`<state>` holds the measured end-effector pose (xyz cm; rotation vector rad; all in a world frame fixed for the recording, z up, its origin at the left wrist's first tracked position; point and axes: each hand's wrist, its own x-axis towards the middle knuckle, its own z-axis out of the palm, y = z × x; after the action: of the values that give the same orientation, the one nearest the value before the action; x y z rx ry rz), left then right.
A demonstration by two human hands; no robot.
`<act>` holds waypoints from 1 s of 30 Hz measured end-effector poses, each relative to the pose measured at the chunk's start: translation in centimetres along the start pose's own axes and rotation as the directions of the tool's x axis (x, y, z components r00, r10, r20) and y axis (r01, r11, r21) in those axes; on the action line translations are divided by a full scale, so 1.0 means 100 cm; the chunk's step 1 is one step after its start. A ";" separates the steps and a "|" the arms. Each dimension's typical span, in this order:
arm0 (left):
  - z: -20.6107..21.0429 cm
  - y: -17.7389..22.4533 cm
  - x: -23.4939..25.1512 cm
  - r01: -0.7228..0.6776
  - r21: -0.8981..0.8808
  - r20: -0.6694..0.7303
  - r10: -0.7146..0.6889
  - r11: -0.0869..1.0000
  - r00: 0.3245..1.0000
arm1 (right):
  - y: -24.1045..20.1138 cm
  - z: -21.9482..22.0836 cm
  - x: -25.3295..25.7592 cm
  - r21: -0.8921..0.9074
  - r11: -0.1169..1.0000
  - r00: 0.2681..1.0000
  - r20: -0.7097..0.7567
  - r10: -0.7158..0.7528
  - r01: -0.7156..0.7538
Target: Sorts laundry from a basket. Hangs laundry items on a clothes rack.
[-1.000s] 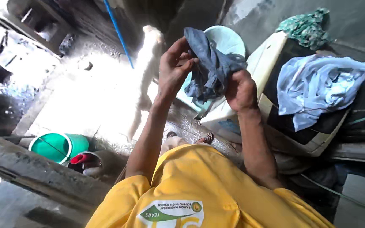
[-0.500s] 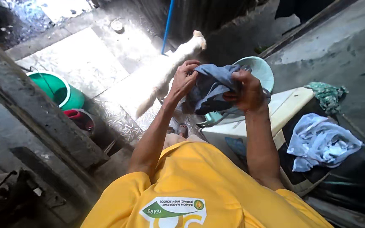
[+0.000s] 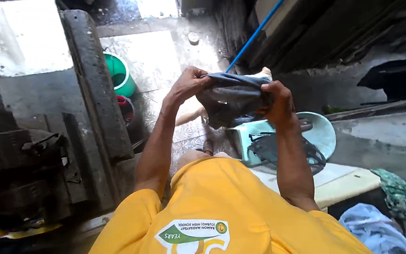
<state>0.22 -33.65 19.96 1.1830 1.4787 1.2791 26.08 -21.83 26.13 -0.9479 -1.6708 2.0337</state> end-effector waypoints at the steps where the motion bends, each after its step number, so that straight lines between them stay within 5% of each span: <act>1: -0.006 0.004 -0.001 -0.001 -0.034 0.033 0.002 0.999 0.999 | -0.003 0.000 0.008 0.019 1.000 1.000 -0.009 -0.003 0.003; 6: -0.035 0.024 -0.010 -0.051 -0.358 0.231 0.142 0.932 0.963 | -0.001 -0.015 0.057 0.206 0.975 0.993 0.057 -0.099 0.086; 11: -0.062 0.038 -0.004 -0.249 -0.441 0.138 0.339 0.862 0.930 | 0.012 -0.031 0.107 0.364 0.921 0.943 0.236 -0.235 0.138; 17: -0.094 0.056 0.032 -0.306 -0.064 0.002 0.307 0.950 0.952 | 0.036 -0.014 0.170 -0.101 0.936 0.793 0.567 -0.223 0.336; 20: -0.111 0.063 0.056 -0.278 0.107 0.029 0.277 0.955 0.961 | 0.035 0.018 0.196 -0.165 0.896 0.691 0.698 -0.189 0.412; 30: -0.217 0.034 0.143 -0.233 0.301 0.082 0.218 0.925 0.972 | 0.009 0.159 0.326 0.224 0.948 0.811 0.496 -0.309 0.224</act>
<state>-23.36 -24.05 26.18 1.6187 1.5827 1.1853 -8.08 -12.83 17.62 -0.0729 -1.7335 2.3041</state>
